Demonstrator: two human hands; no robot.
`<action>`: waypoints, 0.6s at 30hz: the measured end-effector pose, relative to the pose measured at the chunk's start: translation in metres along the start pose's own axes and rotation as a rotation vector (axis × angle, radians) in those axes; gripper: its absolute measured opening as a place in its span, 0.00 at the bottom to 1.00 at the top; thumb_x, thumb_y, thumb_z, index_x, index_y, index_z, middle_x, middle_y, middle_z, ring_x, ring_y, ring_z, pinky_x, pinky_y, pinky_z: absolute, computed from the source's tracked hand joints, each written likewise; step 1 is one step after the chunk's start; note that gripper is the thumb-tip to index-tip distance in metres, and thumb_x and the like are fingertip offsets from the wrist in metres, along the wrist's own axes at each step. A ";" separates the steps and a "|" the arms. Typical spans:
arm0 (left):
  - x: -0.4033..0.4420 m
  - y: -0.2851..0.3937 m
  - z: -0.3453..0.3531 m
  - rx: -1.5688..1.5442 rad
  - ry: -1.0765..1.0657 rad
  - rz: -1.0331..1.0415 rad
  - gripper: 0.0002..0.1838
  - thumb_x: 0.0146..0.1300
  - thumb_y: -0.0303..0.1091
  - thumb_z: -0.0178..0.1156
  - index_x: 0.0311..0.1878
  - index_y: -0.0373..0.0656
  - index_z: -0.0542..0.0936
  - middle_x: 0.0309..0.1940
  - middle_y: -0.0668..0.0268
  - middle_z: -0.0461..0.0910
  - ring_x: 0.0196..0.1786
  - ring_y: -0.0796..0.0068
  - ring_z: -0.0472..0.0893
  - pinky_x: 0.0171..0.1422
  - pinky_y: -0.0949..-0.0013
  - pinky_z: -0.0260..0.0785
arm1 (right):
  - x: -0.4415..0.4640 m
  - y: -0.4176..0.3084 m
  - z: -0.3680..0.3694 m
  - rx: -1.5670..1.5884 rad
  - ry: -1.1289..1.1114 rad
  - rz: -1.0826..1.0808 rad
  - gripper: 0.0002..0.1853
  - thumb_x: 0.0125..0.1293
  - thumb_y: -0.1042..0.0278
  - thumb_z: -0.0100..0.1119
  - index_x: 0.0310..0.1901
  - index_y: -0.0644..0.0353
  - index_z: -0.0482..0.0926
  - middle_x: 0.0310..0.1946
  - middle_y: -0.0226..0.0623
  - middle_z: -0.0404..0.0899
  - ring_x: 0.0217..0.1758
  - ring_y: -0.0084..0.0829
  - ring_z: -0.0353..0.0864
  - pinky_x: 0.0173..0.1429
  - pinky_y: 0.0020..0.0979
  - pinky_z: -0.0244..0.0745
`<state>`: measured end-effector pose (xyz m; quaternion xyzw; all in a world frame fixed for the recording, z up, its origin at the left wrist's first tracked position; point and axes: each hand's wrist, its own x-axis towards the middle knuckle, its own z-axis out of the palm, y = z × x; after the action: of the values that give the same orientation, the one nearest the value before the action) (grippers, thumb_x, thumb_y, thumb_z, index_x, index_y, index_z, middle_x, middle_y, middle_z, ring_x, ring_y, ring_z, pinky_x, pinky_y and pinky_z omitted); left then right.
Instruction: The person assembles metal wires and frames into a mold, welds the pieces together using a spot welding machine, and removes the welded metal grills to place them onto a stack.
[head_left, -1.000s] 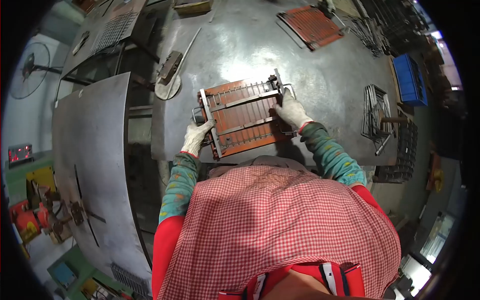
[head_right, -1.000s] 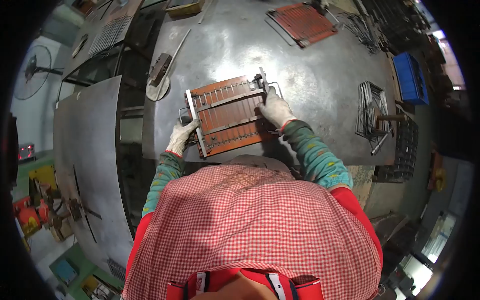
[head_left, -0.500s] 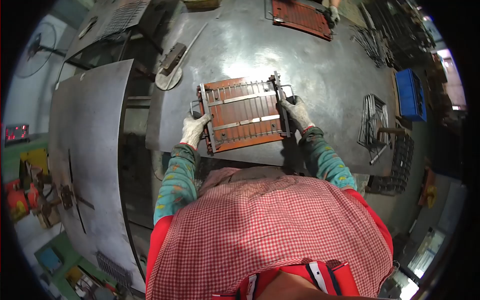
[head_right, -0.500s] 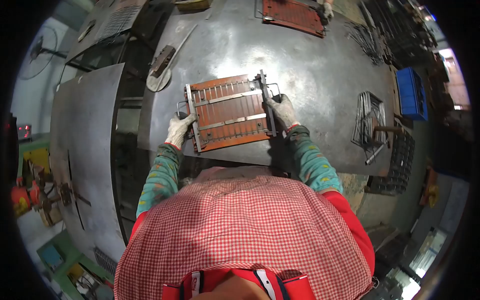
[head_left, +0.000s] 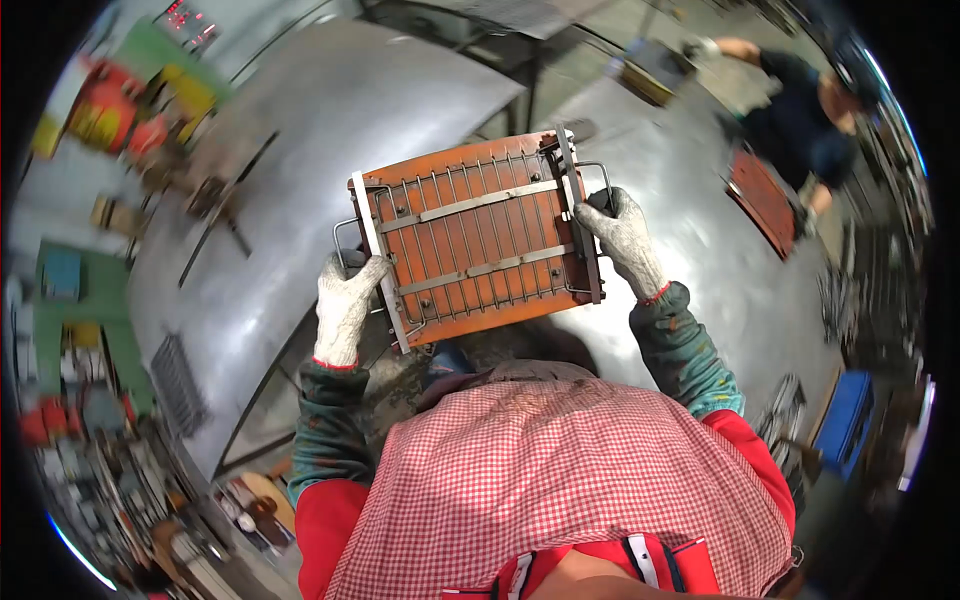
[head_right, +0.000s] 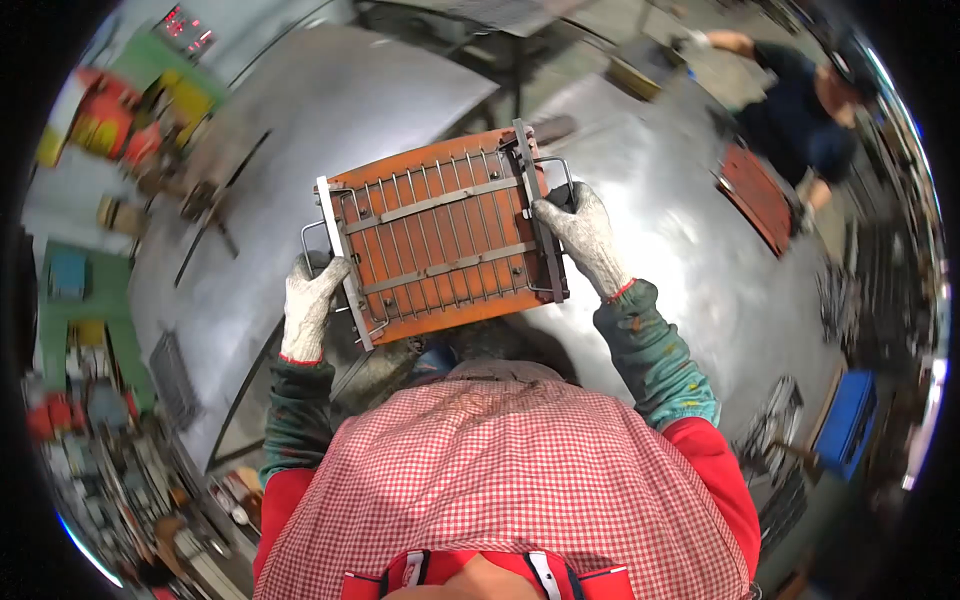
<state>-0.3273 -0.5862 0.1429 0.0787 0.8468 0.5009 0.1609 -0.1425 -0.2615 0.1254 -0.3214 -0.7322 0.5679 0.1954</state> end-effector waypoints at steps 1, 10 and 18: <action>-0.008 -0.001 -0.007 -0.008 0.053 -0.024 0.21 0.51 0.45 0.71 0.36 0.39 0.76 0.24 0.68 0.77 0.24 0.81 0.72 0.28 0.74 0.67 | 0.006 -0.006 0.008 -0.016 -0.065 0.029 0.17 0.58 0.62 0.66 0.39 0.67 0.75 0.30 0.34 0.78 0.32 0.23 0.75 0.36 0.27 0.73; 0.030 -0.124 -0.188 -0.276 0.268 -0.285 0.19 0.52 0.42 0.69 0.37 0.37 0.77 0.24 0.67 0.77 0.22 0.79 0.72 0.25 0.72 0.65 | 0.092 -0.086 0.288 -0.567 -0.587 -0.032 0.31 0.52 0.49 0.64 0.40 0.78 0.75 0.28 0.51 0.80 0.30 0.37 0.82 0.35 0.37 0.76; 0.131 -0.164 -0.279 -0.349 0.362 -0.277 0.17 0.48 0.40 0.69 0.34 0.36 0.79 0.23 0.64 0.79 0.22 0.74 0.76 0.27 0.69 0.68 | 0.161 -0.130 0.449 -0.533 -0.659 -0.103 0.27 0.54 0.52 0.65 0.38 0.76 0.78 0.27 0.46 0.81 0.27 0.35 0.80 0.34 0.35 0.76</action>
<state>-0.5437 -0.8569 0.0986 -0.1571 0.7654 0.6182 0.0852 -0.5830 -0.4860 0.1116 -0.1250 -0.8917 0.4207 -0.1110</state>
